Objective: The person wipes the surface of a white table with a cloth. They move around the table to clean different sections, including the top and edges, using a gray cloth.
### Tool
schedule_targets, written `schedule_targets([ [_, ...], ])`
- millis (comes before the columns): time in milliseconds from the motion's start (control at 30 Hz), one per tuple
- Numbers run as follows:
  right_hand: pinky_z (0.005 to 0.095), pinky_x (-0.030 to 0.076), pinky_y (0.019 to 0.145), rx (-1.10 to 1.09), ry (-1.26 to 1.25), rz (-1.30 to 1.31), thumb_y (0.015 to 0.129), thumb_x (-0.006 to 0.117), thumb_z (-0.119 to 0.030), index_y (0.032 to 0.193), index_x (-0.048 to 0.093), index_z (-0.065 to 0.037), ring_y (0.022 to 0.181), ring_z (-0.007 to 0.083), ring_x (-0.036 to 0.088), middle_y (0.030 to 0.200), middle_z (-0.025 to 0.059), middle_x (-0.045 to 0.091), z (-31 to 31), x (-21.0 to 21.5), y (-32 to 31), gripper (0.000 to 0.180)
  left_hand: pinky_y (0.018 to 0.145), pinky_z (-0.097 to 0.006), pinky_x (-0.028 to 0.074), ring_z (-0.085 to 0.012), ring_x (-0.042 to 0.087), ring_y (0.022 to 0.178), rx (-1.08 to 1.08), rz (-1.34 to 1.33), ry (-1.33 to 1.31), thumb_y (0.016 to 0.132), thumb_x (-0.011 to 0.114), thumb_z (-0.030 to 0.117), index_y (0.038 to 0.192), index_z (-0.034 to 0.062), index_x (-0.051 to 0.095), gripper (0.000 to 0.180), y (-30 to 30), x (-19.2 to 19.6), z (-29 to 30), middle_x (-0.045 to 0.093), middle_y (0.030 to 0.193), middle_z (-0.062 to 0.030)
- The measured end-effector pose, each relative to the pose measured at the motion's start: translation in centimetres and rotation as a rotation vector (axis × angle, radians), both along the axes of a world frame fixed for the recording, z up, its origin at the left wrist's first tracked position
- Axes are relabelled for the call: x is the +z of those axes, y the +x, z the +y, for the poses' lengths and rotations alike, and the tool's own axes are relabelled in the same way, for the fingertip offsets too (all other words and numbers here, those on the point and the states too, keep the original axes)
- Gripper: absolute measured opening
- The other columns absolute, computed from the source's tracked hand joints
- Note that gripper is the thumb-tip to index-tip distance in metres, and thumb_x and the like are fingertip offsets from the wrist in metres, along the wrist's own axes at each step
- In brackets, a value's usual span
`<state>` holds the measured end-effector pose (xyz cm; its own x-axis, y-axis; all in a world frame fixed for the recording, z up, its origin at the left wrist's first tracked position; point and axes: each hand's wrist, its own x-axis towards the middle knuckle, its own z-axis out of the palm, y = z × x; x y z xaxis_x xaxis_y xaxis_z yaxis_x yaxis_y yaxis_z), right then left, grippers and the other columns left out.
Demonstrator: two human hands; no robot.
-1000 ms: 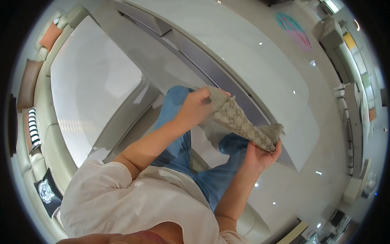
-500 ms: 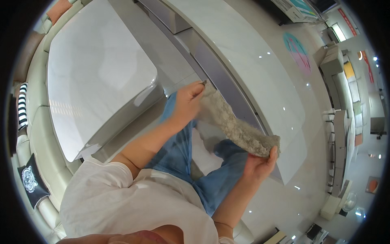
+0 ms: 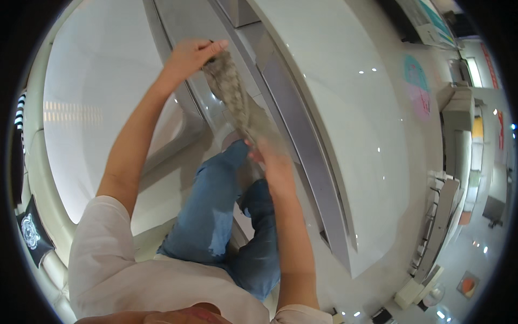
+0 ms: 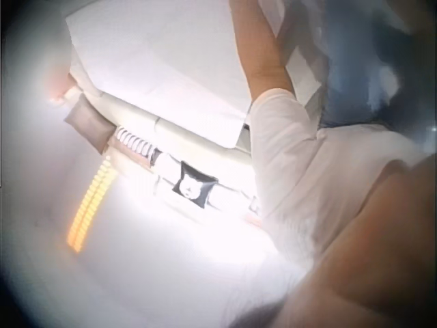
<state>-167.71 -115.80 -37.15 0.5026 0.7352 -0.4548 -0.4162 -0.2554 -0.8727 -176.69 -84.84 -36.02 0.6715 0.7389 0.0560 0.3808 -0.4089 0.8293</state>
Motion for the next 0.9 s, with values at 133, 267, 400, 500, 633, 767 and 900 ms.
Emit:
schedule_targets([
  [133, 0.0291, 0.048, 0.077, 0.146, -0.206, 0.088, 0.102, 0.060, -0.032, 0.124, 0.064, 0.001, 0.086, 0.0133, 0.061, 0.112, 0.0094, 0.070, 8.6, -6.1, 3.9, 0.039, 0.061, -0.031, 0.044, -0.0125, 0.054, 0.066, 0.166, 0.113, 0.029, 0.087, 0.076, 0.041, 0.088, -0.0019, 0.067, 0.044, 0.3, -2.5, 3.5, 0.062, 0.071, -0.0038],
  [267, 0.0285, 0.048, 0.076, 0.100, -0.230, 0.197, 0.102, 0.061, -0.035, 0.123, 0.064, -0.003, 0.087, 0.0137, 0.062, 0.108, 0.0062, 0.070, 14.5, -10.3, 6.5, 0.039, 0.079, -0.041, 0.048, -0.0310, 0.063, 0.094, 0.286, 0.170, 0.253, 0.085, 0.077, 0.032, 0.085, 0.0001, 0.068, 0.033, -2.8, -7.6, 6.6, 0.071, 0.099, -0.0161],
  [400, 0.0289, 0.049, 0.074, -0.018, -0.280, 0.325, 0.102, 0.061, -0.035, 0.125, 0.062, -0.005, 0.085, 0.0160, 0.063, 0.106, 0.0071, 0.068, 17.4, -10.1, 7.5, 0.038, 0.104, -0.052, 0.037, -0.0467, 0.047, 0.124, 0.391, 0.190, 0.532, 0.090, 0.072, 0.031, 0.095, 0.0033, 0.068, 0.028, -2.5, -9.8, 6.3, 0.059, 0.130, -0.0265],
  [500, 0.0297, 0.049, 0.073, -0.150, -0.328, 0.415, 0.102, 0.061, -0.035, 0.124, 0.060, -0.006, 0.084, 0.0176, 0.064, 0.108, 0.0094, 0.068, 18.6, -9.1, 6.8, 0.037, 0.107, -0.055, 0.034, -0.0500, 0.040, 0.130, 0.518, 0.222, 0.338, 0.093, 0.068, 0.026, 0.101, 0.0053, 0.068, 0.022, -1.9, -10.3, 5.3, 0.053, 0.135, -0.0307],
  [633, 0.0302, 0.049, 0.072, -0.268, -0.493, 0.511, 0.103, 0.059, -0.033, 0.122, 0.061, -0.007, 0.084, 0.0179, 0.064, 0.105, 0.0081, 0.068, 18.9, -7.9, 6.2, 0.032, 0.097, -0.044, 0.045, -0.0411, 0.055, 0.114, 0.682, 0.128, -0.041, 0.096, 0.067, 0.021, 0.105, 0.0019, 0.065, 0.021, -0.1, -9.9, 5.1, 0.056, 0.128, -0.0256],
  [767, 0.0302, 0.048, 0.072, -0.335, -0.696, 0.594, 0.103, 0.055, -0.028, 0.118, 0.061, -0.009, 0.085, 0.0182, 0.063, 0.100, 0.0064, 0.066, 19.4, -6.8, 6.2, 0.025, 0.089, -0.041, 0.048, -0.0375, 0.060, 0.100, 0.814, 0.191, -0.321, 0.098, 0.060, 0.025, 0.104, -0.0003, 0.063, 0.026, -0.1, -9.7, 5.3, 0.062, 0.107, -0.0250],
  [900, 0.0312, 0.048, 0.074, -0.415, -0.630, 0.764, 0.104, 0.052, -0.027, 0.112, 0.061, -0.011, 0.086, 0.0173, 0.061, 0.096, 0.0028, 0.065, 21.1, -7.8, 5.9, 0.020, 0.091, -0.047, 0.048, -0.0425, 0.062, 0.099, 0.838, 0.253, -0.698, 0.098, 0.052, 0.032, 0.107, -0.0037, 0.062, 0.038, -0.6, -8.3, 6.6, 0.065, 0.099, -0.0285],
])
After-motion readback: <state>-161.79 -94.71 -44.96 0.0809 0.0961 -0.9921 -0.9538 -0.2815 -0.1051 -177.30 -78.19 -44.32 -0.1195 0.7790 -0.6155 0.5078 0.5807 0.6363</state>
